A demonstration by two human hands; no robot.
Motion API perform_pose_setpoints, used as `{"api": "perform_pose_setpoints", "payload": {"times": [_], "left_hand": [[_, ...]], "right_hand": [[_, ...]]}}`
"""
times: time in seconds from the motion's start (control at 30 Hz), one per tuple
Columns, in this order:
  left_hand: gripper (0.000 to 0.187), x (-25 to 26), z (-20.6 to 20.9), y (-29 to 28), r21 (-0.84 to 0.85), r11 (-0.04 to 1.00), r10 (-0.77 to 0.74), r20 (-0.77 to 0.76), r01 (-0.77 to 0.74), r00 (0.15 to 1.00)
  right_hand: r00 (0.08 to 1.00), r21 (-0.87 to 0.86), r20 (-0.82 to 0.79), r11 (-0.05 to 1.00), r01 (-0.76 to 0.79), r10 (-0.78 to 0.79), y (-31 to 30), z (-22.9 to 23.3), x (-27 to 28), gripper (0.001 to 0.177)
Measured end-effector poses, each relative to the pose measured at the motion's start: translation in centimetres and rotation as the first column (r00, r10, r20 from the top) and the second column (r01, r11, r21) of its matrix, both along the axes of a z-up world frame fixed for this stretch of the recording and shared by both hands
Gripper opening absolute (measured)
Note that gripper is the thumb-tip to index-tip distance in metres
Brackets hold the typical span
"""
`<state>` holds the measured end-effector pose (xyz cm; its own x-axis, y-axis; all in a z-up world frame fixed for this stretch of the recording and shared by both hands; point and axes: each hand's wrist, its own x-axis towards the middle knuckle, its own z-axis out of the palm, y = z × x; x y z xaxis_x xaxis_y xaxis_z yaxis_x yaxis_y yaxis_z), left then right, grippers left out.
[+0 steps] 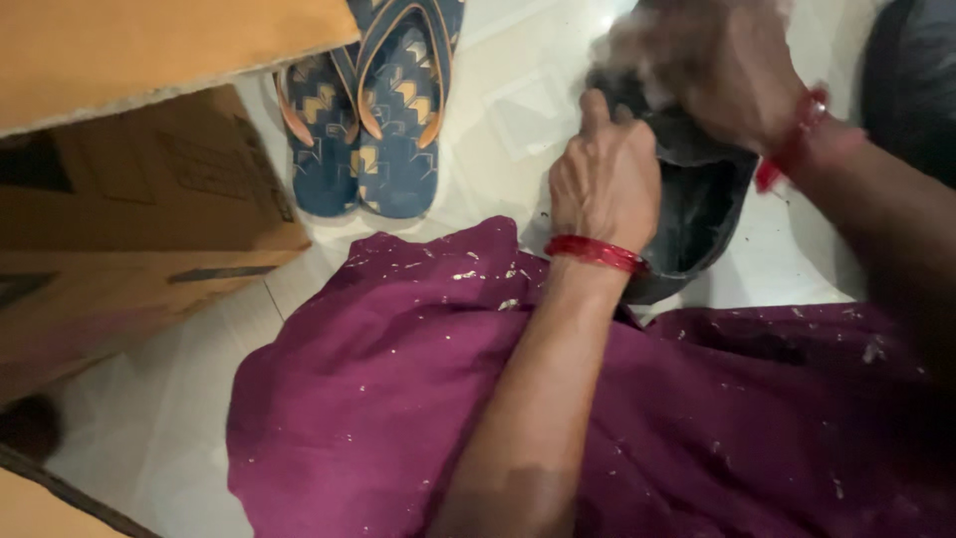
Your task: The person sits on the floor and wipes a dark slip-on shoe with a cloth, rotating it to clean the upper, sides, and sole. The person then picks up the matching shoe and continues wiping it in the same manner.
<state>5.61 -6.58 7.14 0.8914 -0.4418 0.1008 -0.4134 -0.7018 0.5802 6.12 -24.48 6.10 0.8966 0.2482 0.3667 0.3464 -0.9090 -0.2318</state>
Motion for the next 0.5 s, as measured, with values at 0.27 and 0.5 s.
{"api": "perform_pose_setpoints", "payload": {"times": [0.27,0.5], "left_hand": [[0.013,-0.5,-0.3,-0.5,-0.021,1.0,0.004,-0.005,-0.005,1.0],[0.014,-0.4,-0.4,-0.8,0.001,1.0,-0.001,-0.06,0.001,0.998]], "right_hand": [[0.98,-0.068,-0.007,0.977,-0.201,0.201,-0.2,0.4,0.8,0.021],[0.79,-0.565,-0.234,0.74,0.364,-0.567,-2.2,-4.1,3.6,0.019]]}}
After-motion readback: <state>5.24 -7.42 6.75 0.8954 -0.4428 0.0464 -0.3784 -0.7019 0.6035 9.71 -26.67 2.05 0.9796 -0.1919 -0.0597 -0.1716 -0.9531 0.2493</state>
